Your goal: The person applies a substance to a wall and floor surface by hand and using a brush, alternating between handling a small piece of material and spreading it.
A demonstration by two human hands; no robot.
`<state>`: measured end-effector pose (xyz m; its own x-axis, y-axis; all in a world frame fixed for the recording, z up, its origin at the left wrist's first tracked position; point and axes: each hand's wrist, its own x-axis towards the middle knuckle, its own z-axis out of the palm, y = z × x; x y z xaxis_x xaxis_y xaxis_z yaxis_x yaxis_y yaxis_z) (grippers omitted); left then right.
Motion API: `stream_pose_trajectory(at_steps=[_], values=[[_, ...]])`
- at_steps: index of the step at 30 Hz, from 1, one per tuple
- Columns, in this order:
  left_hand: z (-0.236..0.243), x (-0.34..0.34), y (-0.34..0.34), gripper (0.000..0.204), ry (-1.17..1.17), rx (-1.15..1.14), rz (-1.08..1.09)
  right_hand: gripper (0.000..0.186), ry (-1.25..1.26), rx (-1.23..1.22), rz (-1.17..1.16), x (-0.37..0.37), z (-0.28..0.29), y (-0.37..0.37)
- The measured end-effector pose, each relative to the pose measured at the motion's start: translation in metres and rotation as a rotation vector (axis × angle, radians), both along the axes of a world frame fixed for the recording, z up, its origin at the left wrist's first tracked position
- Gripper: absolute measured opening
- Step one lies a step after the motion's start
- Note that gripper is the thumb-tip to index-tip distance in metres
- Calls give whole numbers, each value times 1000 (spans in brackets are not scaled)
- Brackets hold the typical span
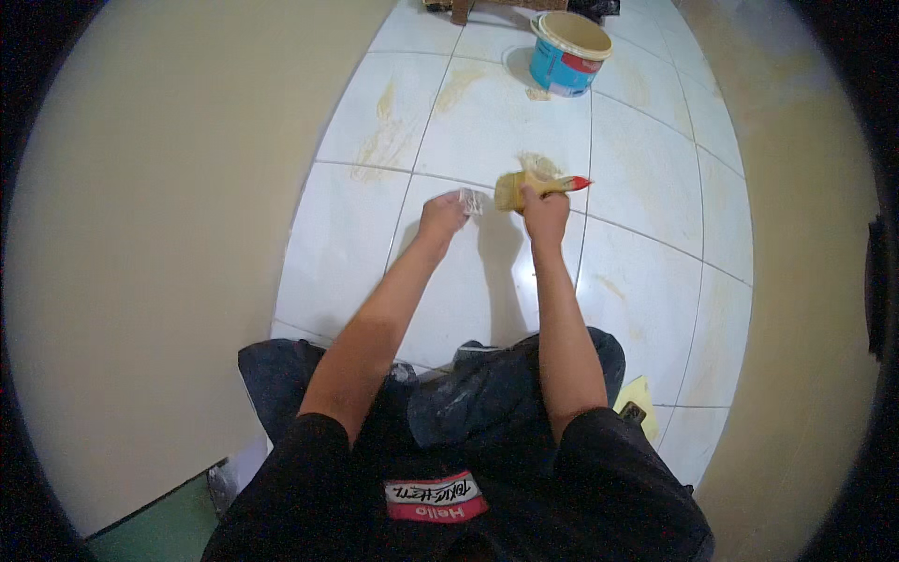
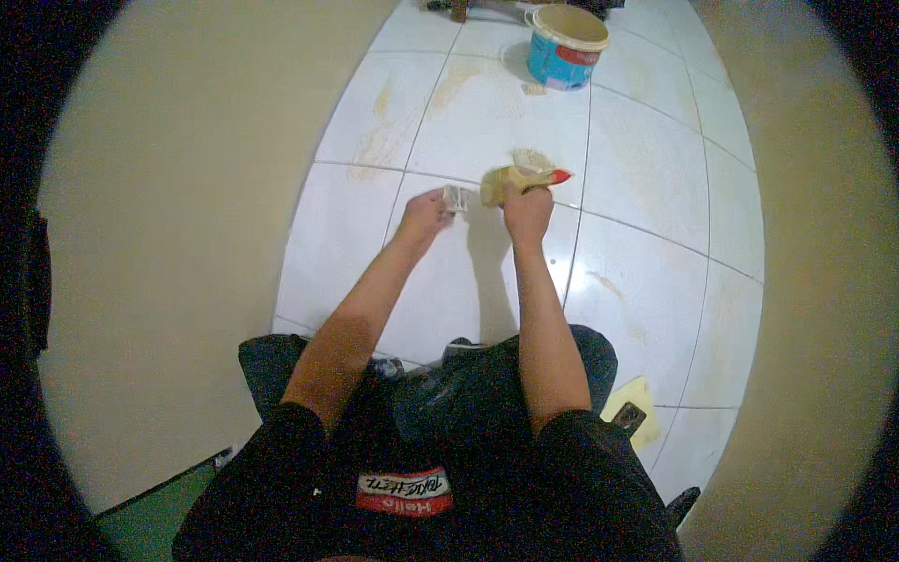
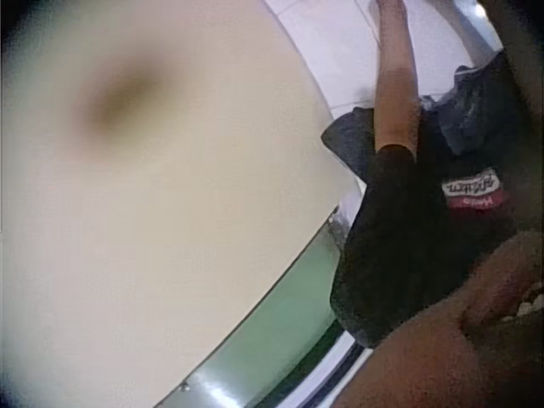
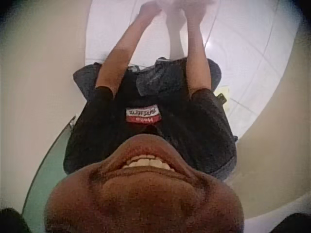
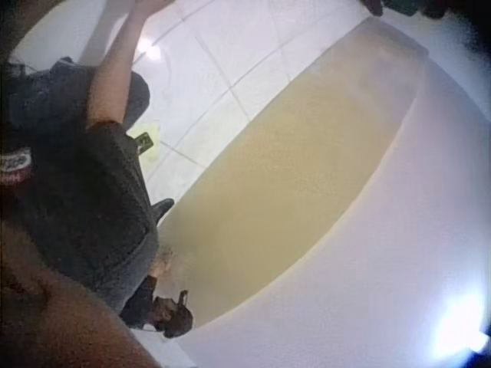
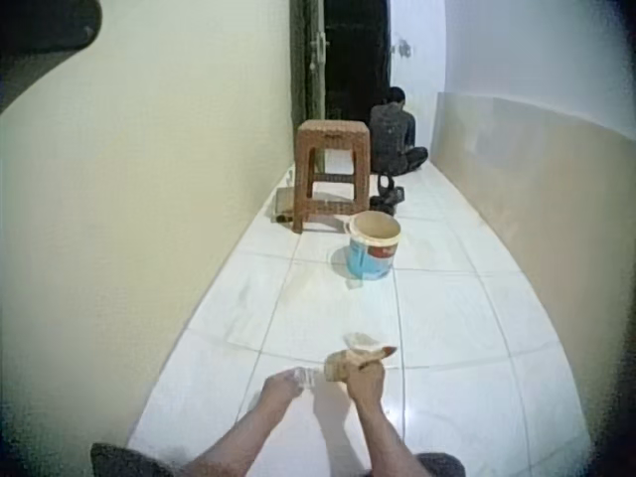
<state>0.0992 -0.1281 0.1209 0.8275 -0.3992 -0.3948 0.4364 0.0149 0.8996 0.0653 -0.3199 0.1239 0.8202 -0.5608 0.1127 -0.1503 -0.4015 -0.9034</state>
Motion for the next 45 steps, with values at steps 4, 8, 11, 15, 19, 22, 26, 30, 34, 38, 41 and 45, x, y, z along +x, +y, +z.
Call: stream_pose_trajectory(at_steps=[4,8,11,15,19,22,26,30,34,38,41,45], values=[[7,-7,0,31,74,-213,160,30,-96,860,129,-12,51,36],[6,-10,5,31,88,-216,147,26,-32,520,111,-7,6,19],[9,-12,11,33,81,-312,173,30,-20,300,65,-5,2,-8],[12,-26,20,30,50,-318,200,30,55,440,122,-16,36,1],[10,-35,13,32,96,-319,196,33,-99,484,334,-33,59,22],[3,-31,12,30,57,-318,175,33,74,99,436,-27,60,36],[15,-52,3,27,102,-359,213,35,110,-87,516,-45,68,39],[23,-53,-3,25,75,-336,248,24,51,-241,517,-40,60,34],[29,-48,-6,31,-15,-207,217,16,150,-295,493,-41,68,29],[40,-51,-2,28,114,-324,324,15,134,-109,589,-37,81,13],[33,-34,15,33,293,-281,163,14,46,-28,606,-35,82,14],[15,-21,19,32,359,-302,-73,14,105,-156,718,-29,51,4]])
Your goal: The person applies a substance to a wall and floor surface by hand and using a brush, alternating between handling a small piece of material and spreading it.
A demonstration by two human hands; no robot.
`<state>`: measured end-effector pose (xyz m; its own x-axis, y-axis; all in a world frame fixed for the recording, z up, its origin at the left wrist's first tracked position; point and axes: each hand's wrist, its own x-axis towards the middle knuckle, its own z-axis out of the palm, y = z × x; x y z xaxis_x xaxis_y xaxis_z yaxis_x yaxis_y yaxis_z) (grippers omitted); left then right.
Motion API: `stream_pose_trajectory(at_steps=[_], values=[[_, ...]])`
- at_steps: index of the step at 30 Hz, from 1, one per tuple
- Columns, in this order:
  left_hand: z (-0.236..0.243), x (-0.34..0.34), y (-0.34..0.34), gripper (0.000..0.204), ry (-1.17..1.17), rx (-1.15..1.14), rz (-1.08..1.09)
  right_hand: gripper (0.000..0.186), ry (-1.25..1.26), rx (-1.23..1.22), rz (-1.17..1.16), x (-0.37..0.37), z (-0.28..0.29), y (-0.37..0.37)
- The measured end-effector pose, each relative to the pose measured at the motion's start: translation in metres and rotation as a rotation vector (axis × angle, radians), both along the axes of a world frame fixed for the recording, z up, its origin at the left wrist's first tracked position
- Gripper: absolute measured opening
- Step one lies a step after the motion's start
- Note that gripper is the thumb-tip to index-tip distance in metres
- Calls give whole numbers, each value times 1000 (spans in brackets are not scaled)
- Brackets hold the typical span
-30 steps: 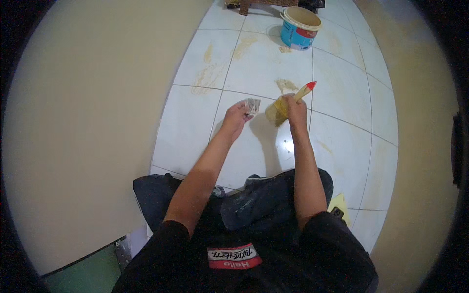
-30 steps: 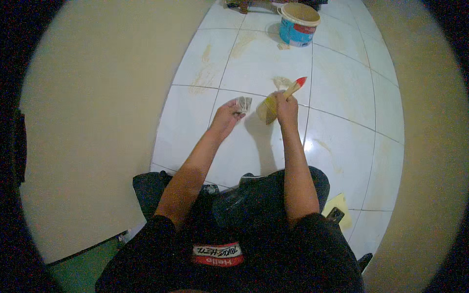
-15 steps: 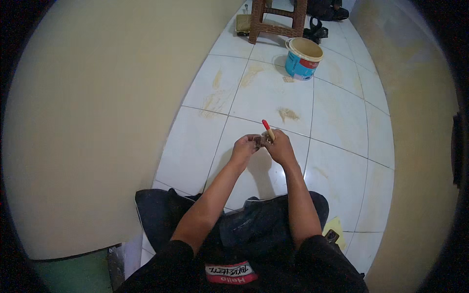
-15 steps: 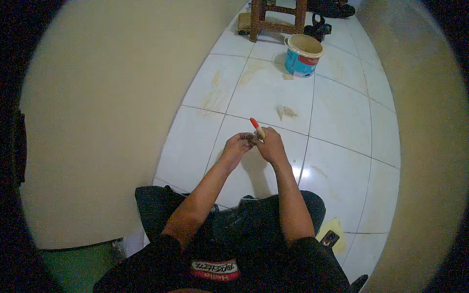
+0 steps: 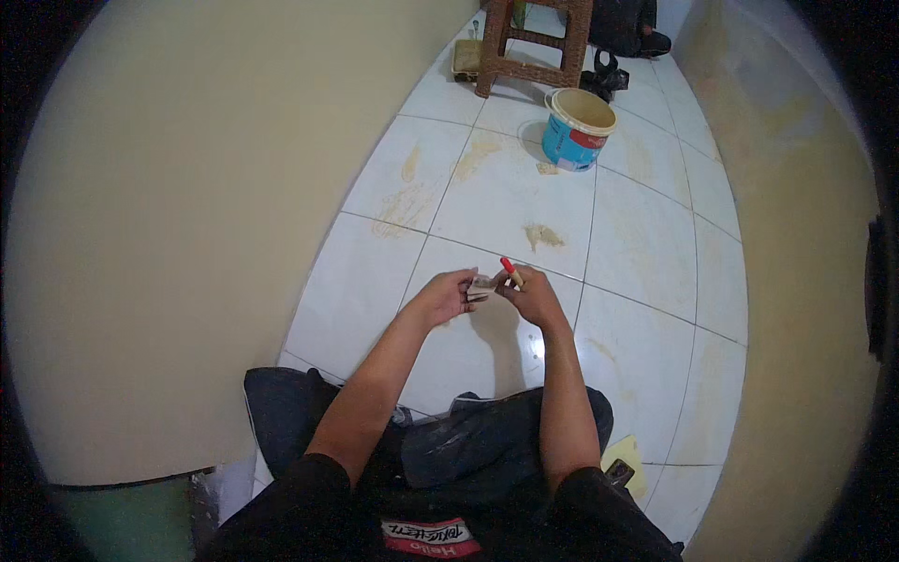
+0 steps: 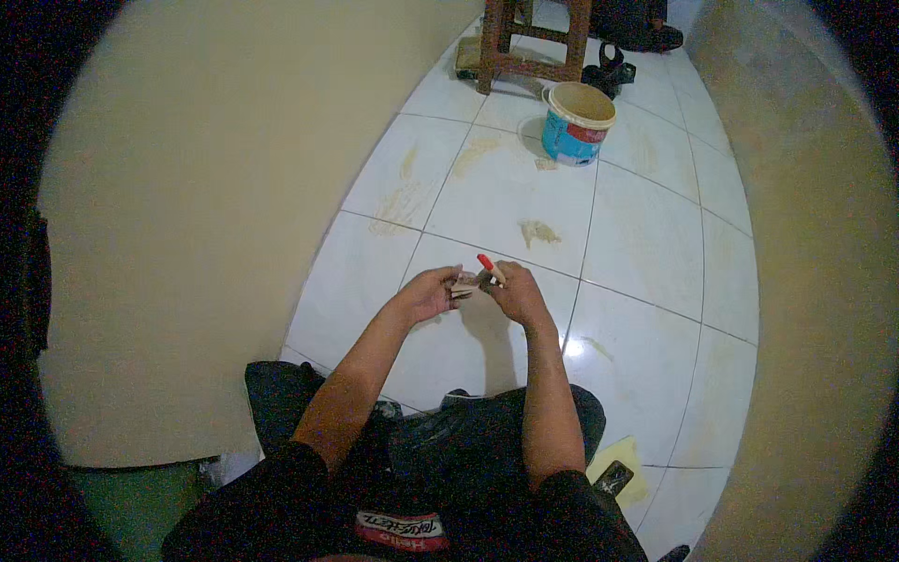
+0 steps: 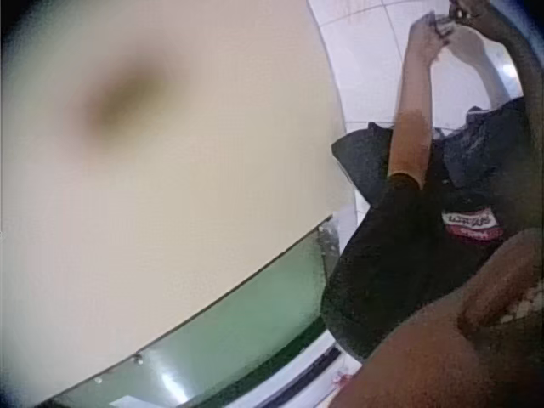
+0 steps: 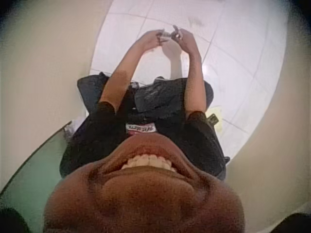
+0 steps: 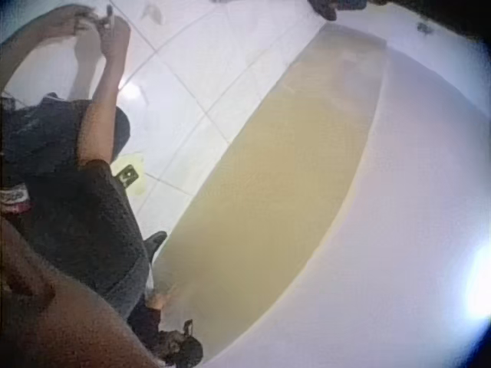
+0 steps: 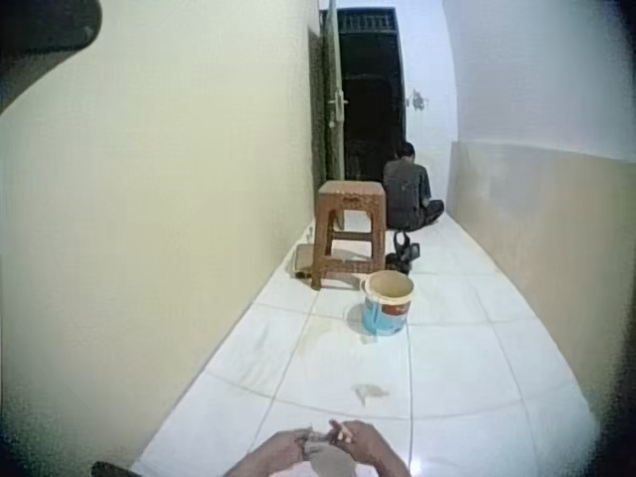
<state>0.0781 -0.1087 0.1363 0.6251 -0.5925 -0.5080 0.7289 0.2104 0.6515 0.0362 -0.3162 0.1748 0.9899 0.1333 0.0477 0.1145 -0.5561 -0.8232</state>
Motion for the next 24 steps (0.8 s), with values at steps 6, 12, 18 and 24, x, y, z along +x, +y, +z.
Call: stream_pose_trajectory(at_steps=[6,12,18,24], values=[[-14,5,8,25,-10,-103,21,20,34,-55,-24,-9,3,2],[18,11,23,21,-199,199,280,60,200,-96,-429,2,15,-8],[15,29,27,26,-162,198,281,62,278,964,-565,11,0,-9],[26,15,1,29,-279,112,198,41,93,1145,-354,4,26,22]])
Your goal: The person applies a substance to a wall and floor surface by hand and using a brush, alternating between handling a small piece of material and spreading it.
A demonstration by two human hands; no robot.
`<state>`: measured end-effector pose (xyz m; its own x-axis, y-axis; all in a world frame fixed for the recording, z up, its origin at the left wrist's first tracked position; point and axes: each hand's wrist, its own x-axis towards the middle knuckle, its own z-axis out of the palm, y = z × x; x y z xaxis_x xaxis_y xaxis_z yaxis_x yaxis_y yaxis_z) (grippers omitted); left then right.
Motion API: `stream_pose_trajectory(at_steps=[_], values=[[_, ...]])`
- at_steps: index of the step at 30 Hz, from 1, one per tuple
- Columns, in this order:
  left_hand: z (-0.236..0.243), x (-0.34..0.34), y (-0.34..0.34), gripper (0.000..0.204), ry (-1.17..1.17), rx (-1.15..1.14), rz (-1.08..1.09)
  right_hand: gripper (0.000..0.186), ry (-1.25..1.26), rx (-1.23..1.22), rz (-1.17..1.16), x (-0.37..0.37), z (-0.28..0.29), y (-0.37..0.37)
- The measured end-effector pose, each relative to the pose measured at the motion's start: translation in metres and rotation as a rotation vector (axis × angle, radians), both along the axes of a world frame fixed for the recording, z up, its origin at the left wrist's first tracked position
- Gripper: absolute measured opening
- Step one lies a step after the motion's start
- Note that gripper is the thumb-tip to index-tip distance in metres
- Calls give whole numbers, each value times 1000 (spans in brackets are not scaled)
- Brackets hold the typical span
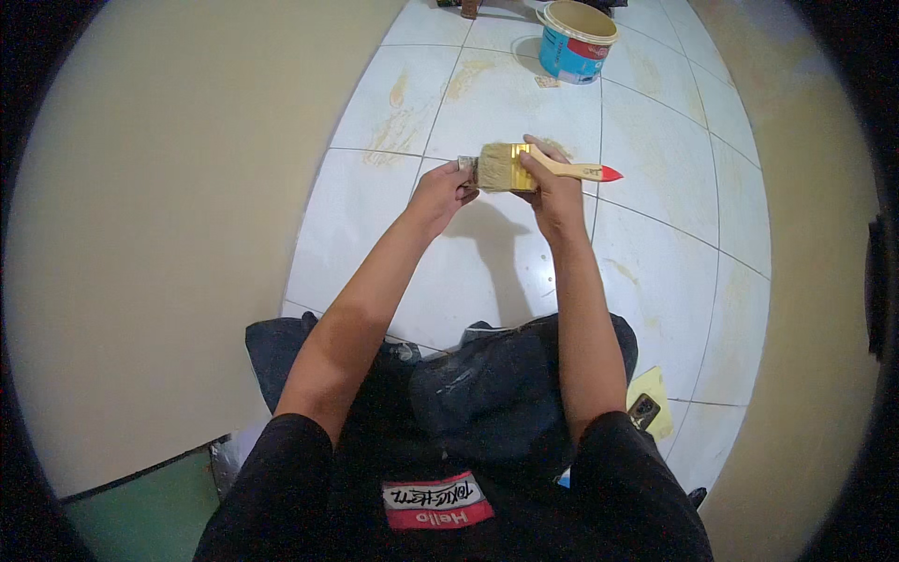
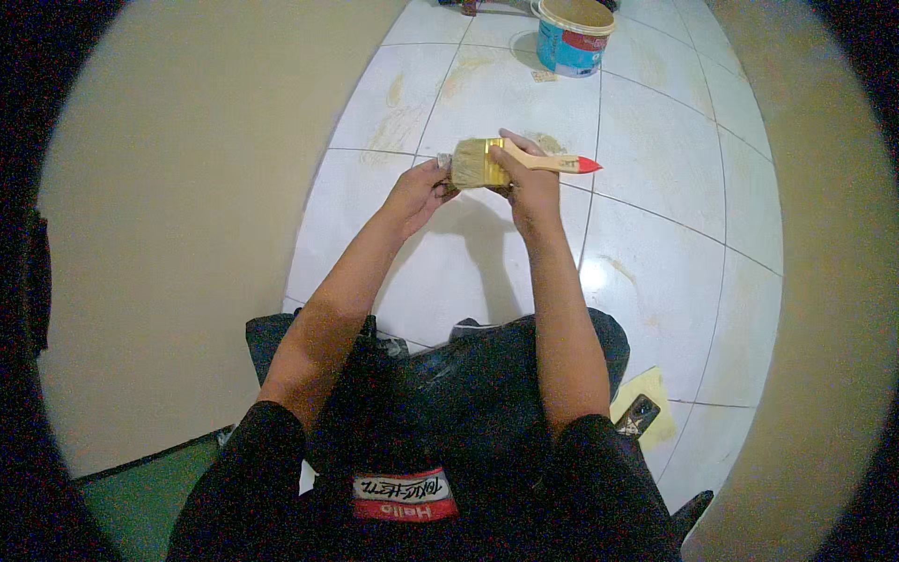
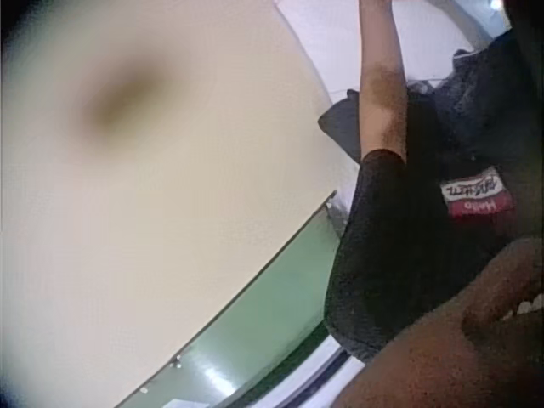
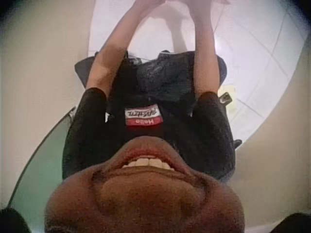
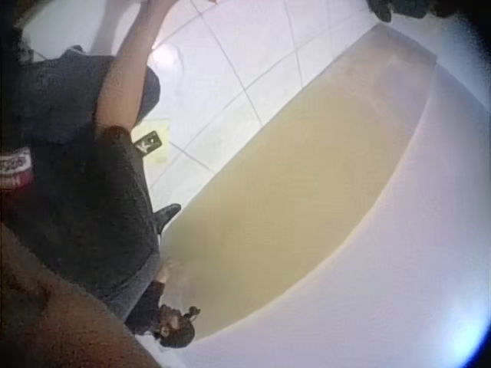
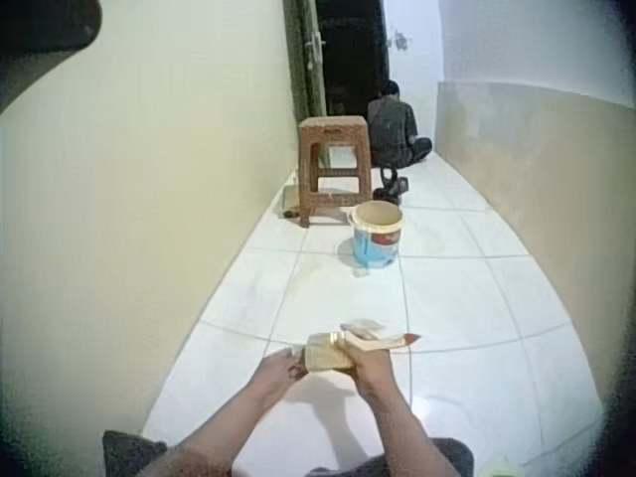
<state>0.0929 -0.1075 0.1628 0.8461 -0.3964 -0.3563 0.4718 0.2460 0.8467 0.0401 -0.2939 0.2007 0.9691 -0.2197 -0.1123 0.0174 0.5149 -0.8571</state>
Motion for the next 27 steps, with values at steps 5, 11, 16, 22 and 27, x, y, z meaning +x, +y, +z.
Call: stream_pose_trajectory(at_steps=[5,11,16,22,27], values=[[-2,-9,-25,28,71,-181,76,40,52,29,-64,13,-34,3],[-28,6,-11,30,63,-145,131,46,37,21,6,12,-30,13],[-28,6,-28,26,270,-127,253,44,106,49,-34,16,-43,1],[-46,12,-19,28,81,-132,187,40,71,36,-28,13,-30,12],[-18,-5,-42,28,129,-67,336,36,111,17,-98,24,-64,5]])
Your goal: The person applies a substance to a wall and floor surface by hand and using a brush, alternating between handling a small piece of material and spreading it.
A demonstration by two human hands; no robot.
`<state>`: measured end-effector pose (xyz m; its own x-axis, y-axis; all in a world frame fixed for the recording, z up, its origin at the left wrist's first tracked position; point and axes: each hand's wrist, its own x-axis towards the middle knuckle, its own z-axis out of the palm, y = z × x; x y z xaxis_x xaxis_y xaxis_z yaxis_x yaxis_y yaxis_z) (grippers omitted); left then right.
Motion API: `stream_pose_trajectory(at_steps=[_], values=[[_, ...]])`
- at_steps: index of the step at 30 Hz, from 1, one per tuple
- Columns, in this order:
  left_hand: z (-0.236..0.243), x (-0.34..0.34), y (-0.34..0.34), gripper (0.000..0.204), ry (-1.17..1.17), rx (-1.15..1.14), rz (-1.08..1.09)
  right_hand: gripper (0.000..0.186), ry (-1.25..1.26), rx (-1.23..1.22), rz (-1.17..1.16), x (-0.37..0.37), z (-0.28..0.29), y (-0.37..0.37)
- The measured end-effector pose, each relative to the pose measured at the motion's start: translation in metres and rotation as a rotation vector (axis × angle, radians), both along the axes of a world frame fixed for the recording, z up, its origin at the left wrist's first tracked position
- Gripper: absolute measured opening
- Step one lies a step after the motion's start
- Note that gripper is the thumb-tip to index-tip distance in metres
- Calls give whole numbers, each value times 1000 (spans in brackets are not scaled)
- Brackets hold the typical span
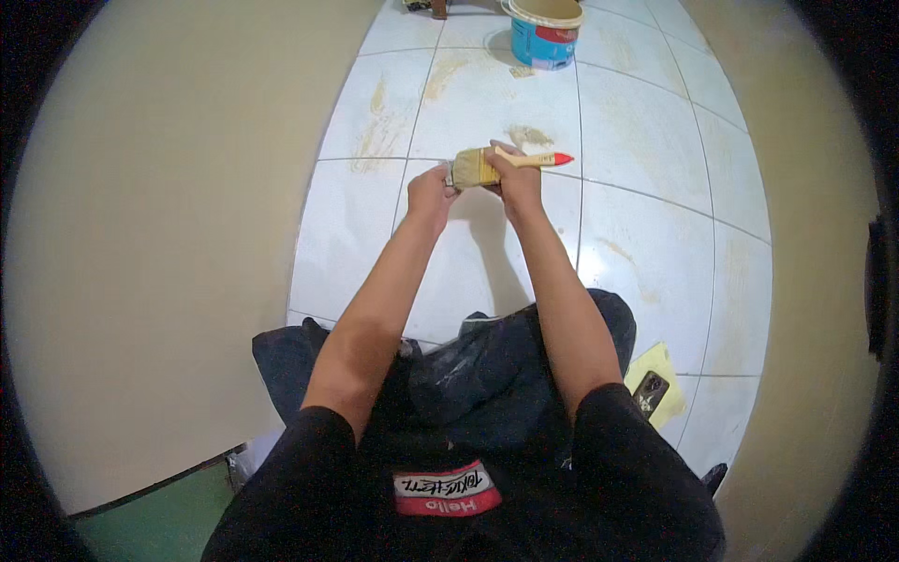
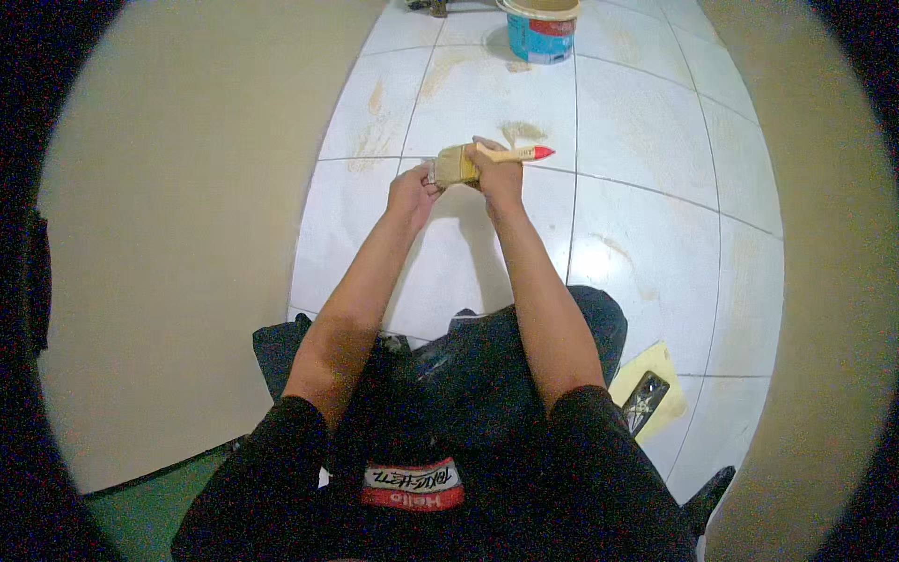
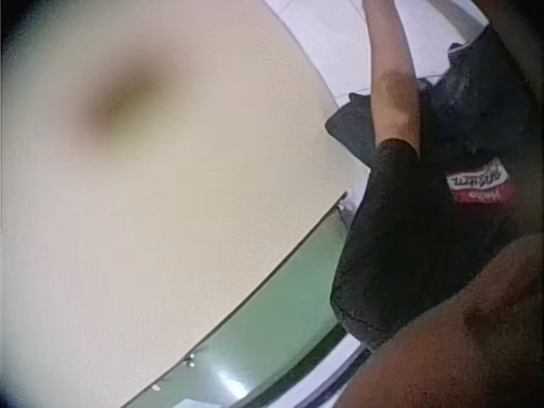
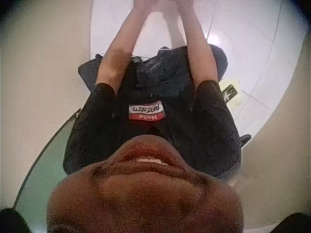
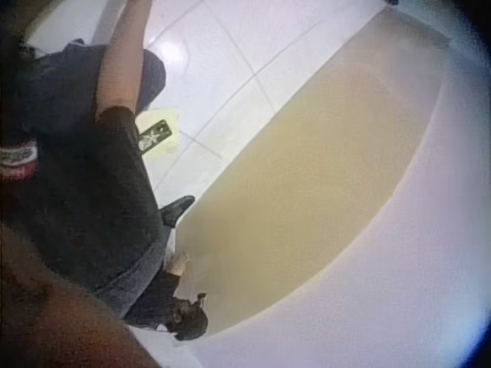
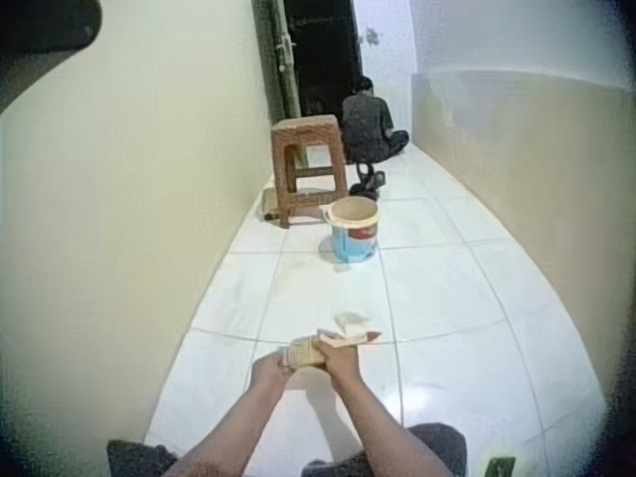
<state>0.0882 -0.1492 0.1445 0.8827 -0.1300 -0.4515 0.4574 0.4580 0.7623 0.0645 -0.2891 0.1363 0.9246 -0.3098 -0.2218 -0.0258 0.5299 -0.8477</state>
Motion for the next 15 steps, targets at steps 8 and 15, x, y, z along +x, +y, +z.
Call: stream_pose_trajectory(at_steps=[8,15], values=[[-48,14,42,13,-54,197,82,41,41,-6,-142,1,17,34],[-20,17,-13,24,0,80,81,38,134,111,-193,5,-2,12]])
